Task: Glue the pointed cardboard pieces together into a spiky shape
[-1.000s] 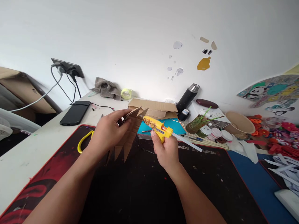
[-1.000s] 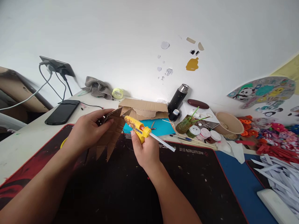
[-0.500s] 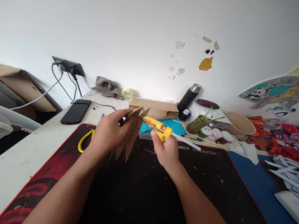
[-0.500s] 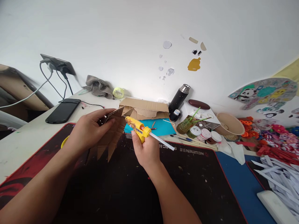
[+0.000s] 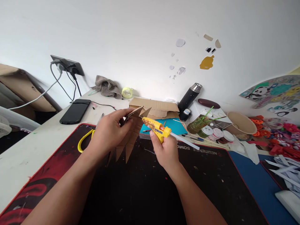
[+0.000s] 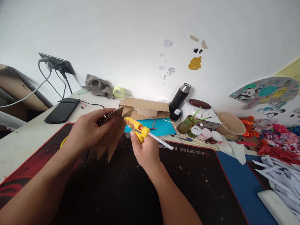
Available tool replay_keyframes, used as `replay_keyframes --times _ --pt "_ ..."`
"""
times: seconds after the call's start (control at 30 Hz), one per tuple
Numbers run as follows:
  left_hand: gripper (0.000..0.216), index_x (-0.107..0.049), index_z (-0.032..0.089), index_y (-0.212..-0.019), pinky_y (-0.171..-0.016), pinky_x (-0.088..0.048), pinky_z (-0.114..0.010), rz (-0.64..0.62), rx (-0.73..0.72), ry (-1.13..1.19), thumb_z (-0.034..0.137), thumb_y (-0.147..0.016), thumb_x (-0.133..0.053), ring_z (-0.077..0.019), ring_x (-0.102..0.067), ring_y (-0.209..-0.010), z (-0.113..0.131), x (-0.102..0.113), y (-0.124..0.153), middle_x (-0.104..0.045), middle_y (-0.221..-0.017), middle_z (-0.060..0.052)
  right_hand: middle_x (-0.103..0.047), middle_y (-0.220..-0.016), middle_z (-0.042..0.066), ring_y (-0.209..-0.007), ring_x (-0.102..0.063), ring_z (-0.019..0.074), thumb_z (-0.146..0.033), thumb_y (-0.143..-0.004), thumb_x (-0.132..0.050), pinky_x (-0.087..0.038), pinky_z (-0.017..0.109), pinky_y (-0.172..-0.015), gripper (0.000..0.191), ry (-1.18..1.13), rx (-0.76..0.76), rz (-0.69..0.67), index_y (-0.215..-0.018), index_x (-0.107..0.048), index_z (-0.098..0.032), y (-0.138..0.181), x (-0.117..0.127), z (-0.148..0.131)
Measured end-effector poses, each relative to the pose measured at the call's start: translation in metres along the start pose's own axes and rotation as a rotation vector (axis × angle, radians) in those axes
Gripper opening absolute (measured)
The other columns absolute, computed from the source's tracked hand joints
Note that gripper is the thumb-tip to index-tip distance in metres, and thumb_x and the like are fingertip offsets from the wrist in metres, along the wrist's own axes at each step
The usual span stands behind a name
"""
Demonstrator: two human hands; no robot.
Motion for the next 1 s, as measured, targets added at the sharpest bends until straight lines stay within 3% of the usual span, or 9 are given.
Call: replay_keyframes --times 0.43,1.0 --pt "0.045 -0.078 0.031 -0.13 -0.079 -0.056 -0.033 0.003 0.004 0.005 0.043 -0.089 -0.063 -0.0264 -0.074 -0.094 0.0004 -0.0002 0.0 -0.083 -0.119 -0.003 -0.051 -0.049 -0.001 -0.054 -0.057 0.0195 -0.052 -0.103 -0.057 -0.043 0.028 -0.051 0.038 -0.001 -0.018 0.004 -0.084 -0.07 -0.022 0.0005 0.0015 0.0036" --pt "0.045 -0.078 0.032 -0.13 -0.074 -0.055 -0.032 0.002 0.007 -0.001 0.043 -0.089 -0.063 -0.0255 -0.074 -0.091 0.0002 -0.0001 0.0005 -0.083 -0.117 -0.002 -0.054 -0.051 0.0 -0.058 -0.061 0.0213 -0.052 -0.104 -0.056 -0.048 0.03 -0.056 0.038 0.007 -0.002 -0.003 -0.085 -0.071 -0.022 0.0005 0.0006 0.0007"
Point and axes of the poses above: each hand's wrist, its own y-axis away from the middle knuckle, its own x-axis out of the back of the hand, z = x × y, the point moved 7 cm from there along -y, towards the middle knuckle
